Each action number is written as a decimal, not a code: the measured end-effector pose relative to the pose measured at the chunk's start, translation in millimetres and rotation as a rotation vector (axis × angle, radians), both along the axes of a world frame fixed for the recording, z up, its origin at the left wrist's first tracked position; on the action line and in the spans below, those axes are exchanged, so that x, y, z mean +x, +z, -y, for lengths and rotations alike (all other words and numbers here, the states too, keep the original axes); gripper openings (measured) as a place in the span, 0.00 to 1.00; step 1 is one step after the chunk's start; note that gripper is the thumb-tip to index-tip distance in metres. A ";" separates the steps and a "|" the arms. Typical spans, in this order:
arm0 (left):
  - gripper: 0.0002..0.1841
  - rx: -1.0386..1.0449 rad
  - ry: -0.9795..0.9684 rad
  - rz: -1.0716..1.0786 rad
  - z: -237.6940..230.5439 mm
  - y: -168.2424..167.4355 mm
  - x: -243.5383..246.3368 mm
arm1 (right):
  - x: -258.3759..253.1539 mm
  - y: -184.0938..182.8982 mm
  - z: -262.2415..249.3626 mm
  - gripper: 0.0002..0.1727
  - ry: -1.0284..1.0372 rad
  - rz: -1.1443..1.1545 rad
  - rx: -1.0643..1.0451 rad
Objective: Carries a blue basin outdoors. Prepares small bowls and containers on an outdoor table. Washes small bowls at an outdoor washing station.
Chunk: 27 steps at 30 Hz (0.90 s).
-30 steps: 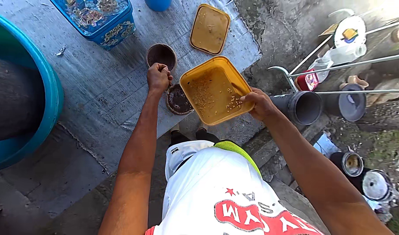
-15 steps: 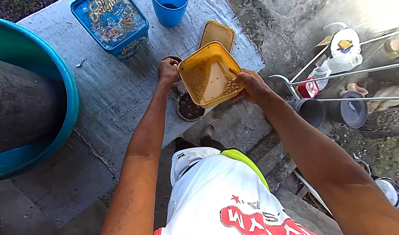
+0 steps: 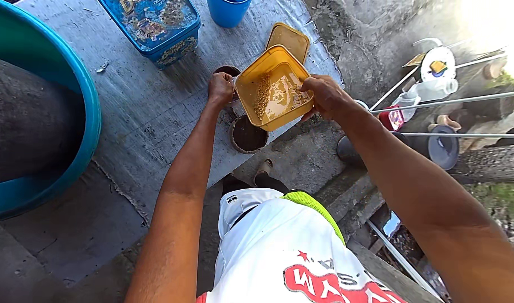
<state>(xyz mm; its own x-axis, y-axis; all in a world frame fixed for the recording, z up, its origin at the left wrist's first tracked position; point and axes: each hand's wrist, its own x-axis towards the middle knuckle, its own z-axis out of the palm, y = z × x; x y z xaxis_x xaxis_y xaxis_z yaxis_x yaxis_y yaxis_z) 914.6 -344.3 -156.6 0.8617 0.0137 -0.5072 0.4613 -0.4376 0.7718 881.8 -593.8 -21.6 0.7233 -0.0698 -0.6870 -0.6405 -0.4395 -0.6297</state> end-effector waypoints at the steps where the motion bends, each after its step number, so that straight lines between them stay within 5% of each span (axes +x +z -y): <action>1: 0.14 -0.001 0.000 0.002 -0.6 -1.3 -0.1 | 1.2 2.0 -1.8 0.20 -0.001 -0.003 -0.007; 27: 0.14 0.071 -0.030 0.085 -10.6 10.8 -15.2 | 14.6 24.5 -36.3 0.17 0.123 0.026 -0.167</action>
